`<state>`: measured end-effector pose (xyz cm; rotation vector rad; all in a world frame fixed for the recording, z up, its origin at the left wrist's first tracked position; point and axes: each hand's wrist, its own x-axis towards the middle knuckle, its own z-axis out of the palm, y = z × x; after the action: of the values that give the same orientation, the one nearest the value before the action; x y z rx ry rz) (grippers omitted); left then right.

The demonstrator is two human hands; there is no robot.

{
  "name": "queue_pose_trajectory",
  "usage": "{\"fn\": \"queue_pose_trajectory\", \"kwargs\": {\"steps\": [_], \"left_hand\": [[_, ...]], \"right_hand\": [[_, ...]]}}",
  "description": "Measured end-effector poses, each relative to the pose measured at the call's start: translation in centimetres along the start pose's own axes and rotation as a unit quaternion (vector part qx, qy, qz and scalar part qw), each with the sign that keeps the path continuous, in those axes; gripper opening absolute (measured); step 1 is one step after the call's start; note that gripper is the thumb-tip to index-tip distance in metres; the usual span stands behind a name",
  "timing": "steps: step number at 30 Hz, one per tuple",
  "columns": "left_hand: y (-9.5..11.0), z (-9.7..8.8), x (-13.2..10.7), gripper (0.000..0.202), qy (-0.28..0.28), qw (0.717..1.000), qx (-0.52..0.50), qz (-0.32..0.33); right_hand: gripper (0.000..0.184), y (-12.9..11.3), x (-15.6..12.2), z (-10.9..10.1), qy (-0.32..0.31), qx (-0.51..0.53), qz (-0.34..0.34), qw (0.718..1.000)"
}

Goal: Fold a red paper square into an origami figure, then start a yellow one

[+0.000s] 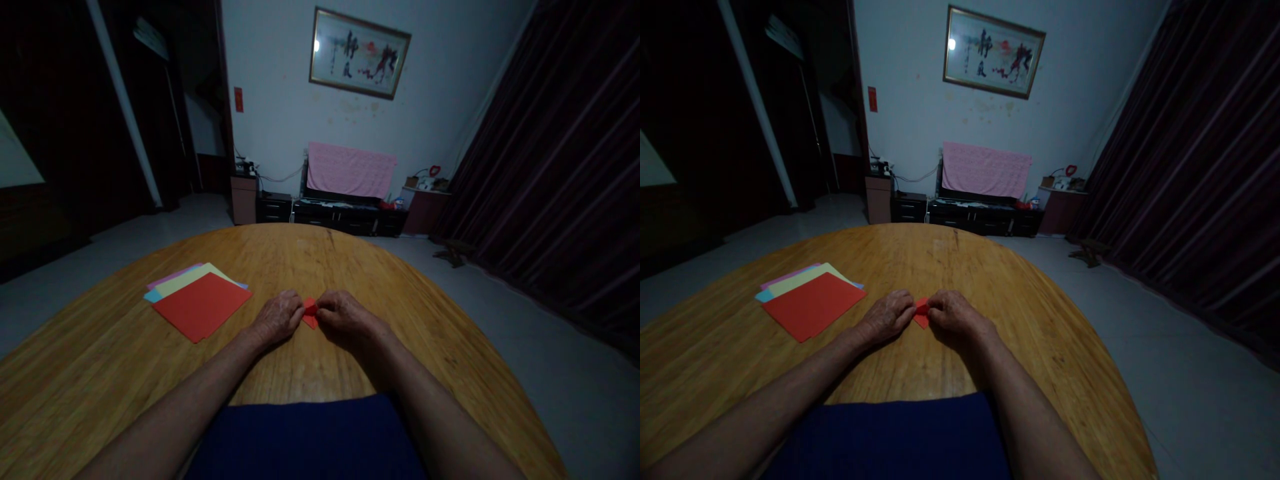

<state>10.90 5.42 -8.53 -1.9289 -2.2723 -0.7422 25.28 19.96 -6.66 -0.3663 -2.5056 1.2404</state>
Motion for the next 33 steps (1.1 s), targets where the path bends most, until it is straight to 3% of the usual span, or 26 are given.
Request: {"fn": "queue_pose_trajectory", "kwargs": {"steps": [3,15,24,28,33], "left_hand": [[0.1,-0.1,0.0,0.028,0.006,1.000,-0.015,-0.015],[0.1,0.4,1.0,0.025,0.035,0.989,-0.041,-0.136],[0.0,-0.3,3.2,0.031,0.001,0.977,-0.109,-0.184],[0.0,-0.4,3.5,0.032,-0.026,0.980,-0.085,-0.180],[0.4,-0.7,3.2,0.026,-0.039,0.983,-0.023,-0.178]], "right_hand": [[0.018,-0.2,0.5,0.1,-0.017,-0.046,-0.046,0.998],[0.015,0.6,1.2,1.2,0.075,-0.070,-0.043,0.994],[0.015,1.1,1.8,2.0,0.126,-0.074,-0.007,0.989],[0.016,0.9,1.9,2.1,0.154,-0.097,0.023,0.983],[0.017,-0.5,1.5,1.9,0.111,-0.160,0.075,0.978]]}}
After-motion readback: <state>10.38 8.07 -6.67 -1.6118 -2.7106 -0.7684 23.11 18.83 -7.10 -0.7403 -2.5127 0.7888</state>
